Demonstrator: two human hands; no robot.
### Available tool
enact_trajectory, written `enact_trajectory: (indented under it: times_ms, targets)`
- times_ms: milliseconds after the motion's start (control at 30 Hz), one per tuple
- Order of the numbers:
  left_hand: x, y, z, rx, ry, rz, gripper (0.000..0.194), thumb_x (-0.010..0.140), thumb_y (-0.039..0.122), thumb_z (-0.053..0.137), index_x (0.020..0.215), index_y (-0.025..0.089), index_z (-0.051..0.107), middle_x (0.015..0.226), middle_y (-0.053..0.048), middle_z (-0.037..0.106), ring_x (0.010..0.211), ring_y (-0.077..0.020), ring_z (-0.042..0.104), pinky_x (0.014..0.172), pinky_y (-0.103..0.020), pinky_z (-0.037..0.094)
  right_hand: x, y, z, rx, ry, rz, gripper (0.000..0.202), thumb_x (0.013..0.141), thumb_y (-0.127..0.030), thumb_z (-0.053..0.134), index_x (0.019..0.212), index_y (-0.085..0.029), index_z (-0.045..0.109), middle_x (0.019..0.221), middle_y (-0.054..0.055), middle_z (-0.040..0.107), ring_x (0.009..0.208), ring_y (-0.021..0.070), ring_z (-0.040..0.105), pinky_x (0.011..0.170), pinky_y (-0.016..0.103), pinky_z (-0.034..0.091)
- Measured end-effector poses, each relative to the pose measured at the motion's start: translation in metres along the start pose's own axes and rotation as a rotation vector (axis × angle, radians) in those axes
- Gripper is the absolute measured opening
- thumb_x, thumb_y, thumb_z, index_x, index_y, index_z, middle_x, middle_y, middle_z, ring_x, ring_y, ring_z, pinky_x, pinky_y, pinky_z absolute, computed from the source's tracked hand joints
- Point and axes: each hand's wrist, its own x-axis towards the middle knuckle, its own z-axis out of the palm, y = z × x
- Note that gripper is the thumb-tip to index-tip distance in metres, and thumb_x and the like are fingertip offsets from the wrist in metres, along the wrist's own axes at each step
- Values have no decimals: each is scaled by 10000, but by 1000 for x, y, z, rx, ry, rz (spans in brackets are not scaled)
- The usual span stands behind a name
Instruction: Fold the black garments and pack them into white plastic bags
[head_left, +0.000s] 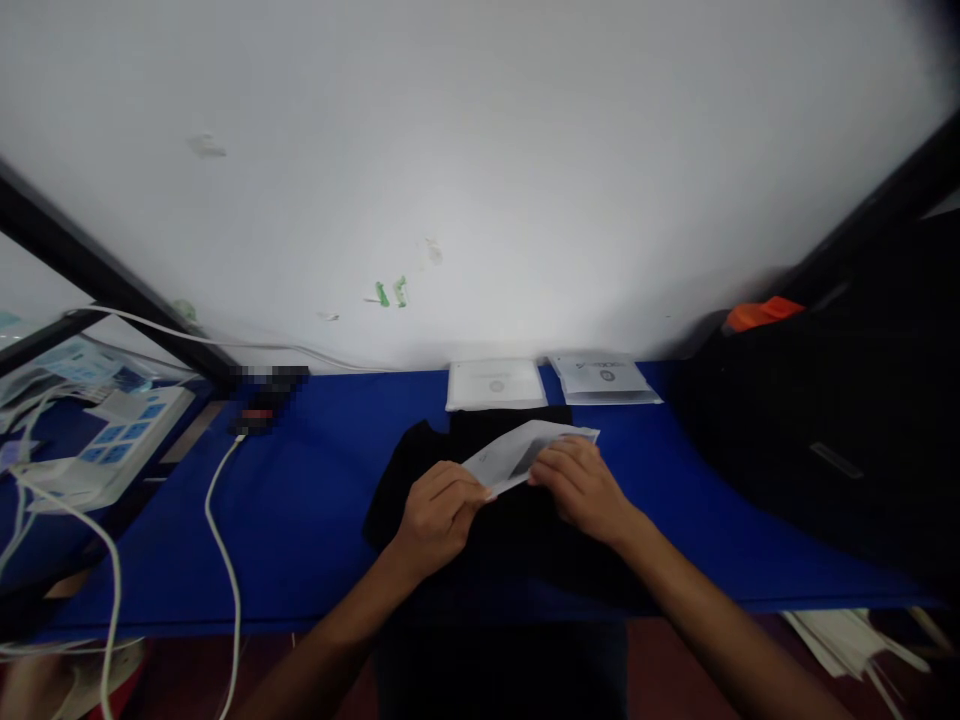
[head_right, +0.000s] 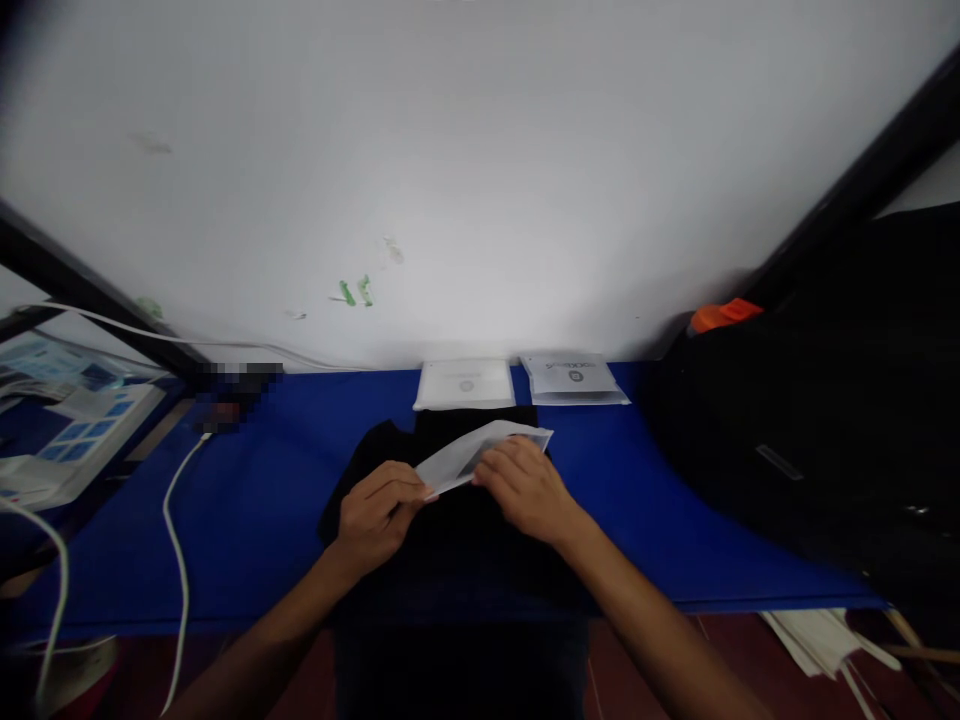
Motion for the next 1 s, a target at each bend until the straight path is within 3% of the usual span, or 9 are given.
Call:
enact_trajectory:
  times_ms: [167,267,367,467,567,667,833,933,1000]
  targets:
    - [-3,0,-15,15,47,-2,156,865,17,651,894,169,669,795,-19,670,763,-147,642,687,-297,550,-47,49,-13,-125,-53,216,156,937,-129,551,1056,-190,631,943,83,702,941,240,613,898,438,485]
    - [-3,3,-16,-10,18,26,168,869,13,641,926,167,675,790,-22,681,758,-150,643,666,-294,549,-57,55,-20,-79,-126,289,173,941,-156,554,1089,-201,631,993,94,697,994,259,619,911,467,500]
    - [-2,6,-12,-38,6,47,178,865,2,637,929,165,672,789,-25,685,772,-156,636,661,-294,545,-42,43,-22,29,-216,282,296,932,-230,597,1227,-203,591,1196,126,666,1136,283,596,965,508,499]
    - [-1,7,-10,-62,-43,79,198,855,-11,637,946,163,663,816,-29,696,799,-163,627,690,-311,543,-17,25,-16,110,-343,183,493,916,-247,612,1387,-171,491,1386,159,573,1283,298,522,1039,523,469]
    - [-1,10,-11,-59,-85,98,206,859,-5,632,970,167,656,841,-32,700,815,-167,622,722,-329,536,0,12,-3,150,-398,76,482,900,-104,515,1381,-130,511,1318,151,635,1250,278,560,1034,481,487]
    - [-2,13,-15,-36,-33,39,198,846,21,670,976,166,632,836,-29,667,800,-157,615,718,-309,531,5,16,2,163,-337,36,514,886,-43,427,1376,-156,526,1252,117,683,1186,245,611,983,449,526]
    - [-8,7,-27,7,113,-240,170,848,52,654,914,184,568,770,11,568,705,-118,578,635,-248,485,3,68,-24,-24,-181,183,616,897,-99,442,1494,-238,394,1440,99,549,1350,273,483,1086,515,423]
    - [-16,-1,-32,32,57,-376,126,875,83,603,923,194,568,785,11,565,716,-119,579,670,-255,488,-13,113,-32,-260,-91,334,681,875,-17,403,1513,-253,370,1522,83,454,1425,276,381,1144,526,349]
    - [-22,-6,-33,27,-35,-430,119,883,88,565,924,198,576,808,7,576,725,-118,584,673,-248,490,-35,139,-26,-346,-128,435,711,849,13,400,1519,-223,361,1540,102,423,1444,296,343,1156,552,327]
